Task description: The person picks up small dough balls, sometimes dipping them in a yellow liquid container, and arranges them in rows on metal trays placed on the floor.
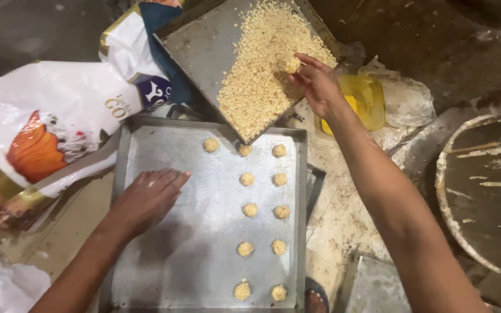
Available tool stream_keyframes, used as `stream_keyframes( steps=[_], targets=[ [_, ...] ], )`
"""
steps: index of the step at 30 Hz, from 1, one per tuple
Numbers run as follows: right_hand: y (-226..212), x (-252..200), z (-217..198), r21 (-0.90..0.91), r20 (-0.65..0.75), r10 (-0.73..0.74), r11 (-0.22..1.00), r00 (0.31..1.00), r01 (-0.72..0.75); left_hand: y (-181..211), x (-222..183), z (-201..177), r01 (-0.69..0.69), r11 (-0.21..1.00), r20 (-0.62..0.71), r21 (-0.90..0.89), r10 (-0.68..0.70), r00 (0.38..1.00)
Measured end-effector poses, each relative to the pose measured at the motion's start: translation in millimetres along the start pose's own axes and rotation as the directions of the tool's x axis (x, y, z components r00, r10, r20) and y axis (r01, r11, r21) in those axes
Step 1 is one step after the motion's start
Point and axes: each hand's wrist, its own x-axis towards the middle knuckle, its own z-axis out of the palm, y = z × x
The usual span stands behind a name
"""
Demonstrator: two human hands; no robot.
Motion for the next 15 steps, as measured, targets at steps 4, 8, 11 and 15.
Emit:
stream_keyframes(
  steps=[4,8,11,15],
  targets=[
    [-7,-51,23,0.069,0.114,0.019,0.997,0.993,-0.027,20,19,-5,0.078,0.969,-0.133,-0.234,-0.111,0.985],
    [15,-112,52,-0.016,0.212,0.107,0.994,0.971,-0.106,46,46,-8,0.045,0.884,-0.307,-0.466,-0.209,0.929],
    [55,-152,78,-0.017,0.307,0.265,0.962,0.914,-0.273,60,55,-11,0.043,0.798,-0.296,-0.601,-0.272,0.916],
    [107,-178,96,-0.050,0.322,0.399,0.913,0.859,-0.405,64,52,-10,0.046,0.822,-0.192,-0.568,-0.186,0.964]
  ],
)
